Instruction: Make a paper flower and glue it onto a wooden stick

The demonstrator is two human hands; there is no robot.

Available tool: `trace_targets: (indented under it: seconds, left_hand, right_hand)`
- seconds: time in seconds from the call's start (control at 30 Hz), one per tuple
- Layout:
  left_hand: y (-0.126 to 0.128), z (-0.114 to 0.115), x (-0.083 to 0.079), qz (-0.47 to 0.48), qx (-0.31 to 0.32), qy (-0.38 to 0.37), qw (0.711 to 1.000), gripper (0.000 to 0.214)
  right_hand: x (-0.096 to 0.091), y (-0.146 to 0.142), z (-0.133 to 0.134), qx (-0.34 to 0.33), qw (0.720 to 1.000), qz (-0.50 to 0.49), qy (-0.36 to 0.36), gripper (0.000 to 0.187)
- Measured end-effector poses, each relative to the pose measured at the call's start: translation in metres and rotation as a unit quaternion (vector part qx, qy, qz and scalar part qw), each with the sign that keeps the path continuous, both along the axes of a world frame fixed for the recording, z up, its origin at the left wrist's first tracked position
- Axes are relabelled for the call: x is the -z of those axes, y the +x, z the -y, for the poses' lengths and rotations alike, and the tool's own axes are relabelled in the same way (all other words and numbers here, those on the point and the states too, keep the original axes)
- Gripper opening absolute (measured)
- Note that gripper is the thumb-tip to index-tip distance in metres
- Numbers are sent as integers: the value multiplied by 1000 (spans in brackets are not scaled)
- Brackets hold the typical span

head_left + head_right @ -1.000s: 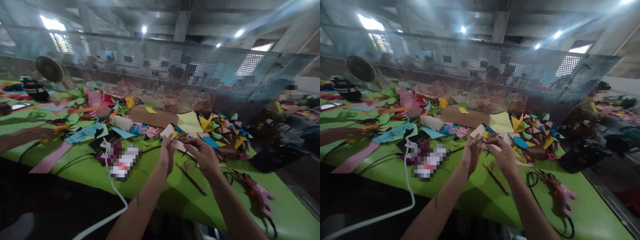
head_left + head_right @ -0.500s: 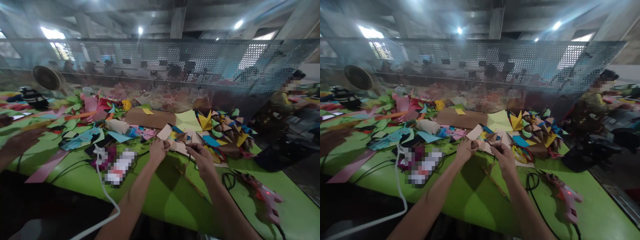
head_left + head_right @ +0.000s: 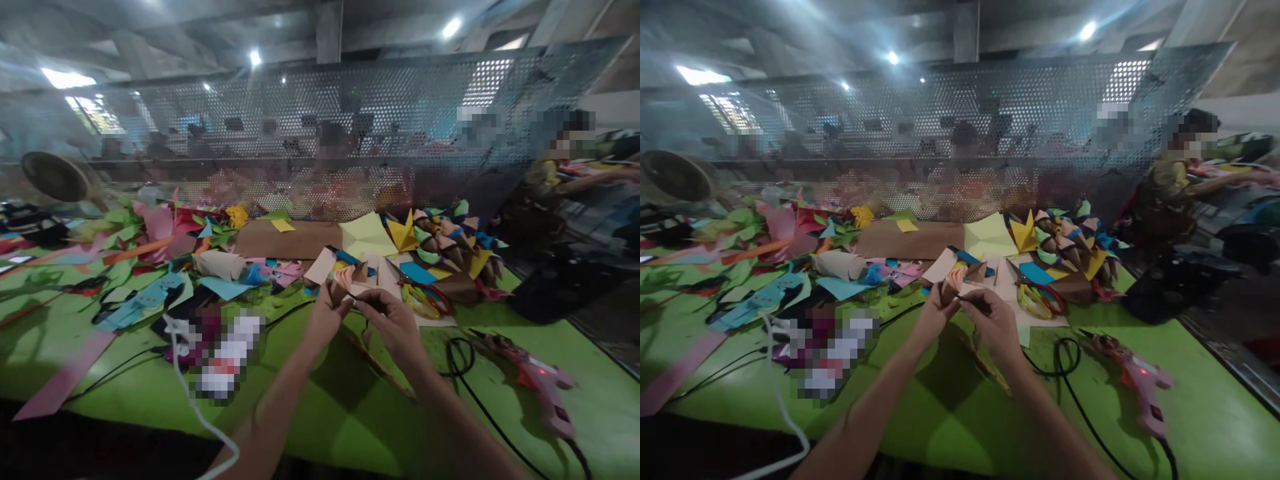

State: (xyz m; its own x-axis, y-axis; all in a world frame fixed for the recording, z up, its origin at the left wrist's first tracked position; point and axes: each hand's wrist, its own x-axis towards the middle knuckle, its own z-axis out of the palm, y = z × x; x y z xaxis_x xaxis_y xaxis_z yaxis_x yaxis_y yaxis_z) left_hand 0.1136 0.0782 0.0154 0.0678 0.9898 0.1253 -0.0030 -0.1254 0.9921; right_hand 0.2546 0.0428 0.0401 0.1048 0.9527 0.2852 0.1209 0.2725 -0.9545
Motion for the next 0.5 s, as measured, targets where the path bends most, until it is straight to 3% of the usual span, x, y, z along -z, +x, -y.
trace_targets:
  seconds: [0.1, 0.27, 0.5]
  left_hand:
    - [6, 6, -1, 46, 46, -17, 998, 36]
    - [8, 17, -6, 59, 60, -75, 994, 27]
    - [10, 22, -7, 93, 86, -79, 989, 18]
  right_hand:
    - [-1, 0, 2, 17, 1000, 19, 15, 22]
    - [1, 2, 4, 43, 994, 81, 54, 13]
    - [4, 4, 4, 63, 982, 151, 98, 7]
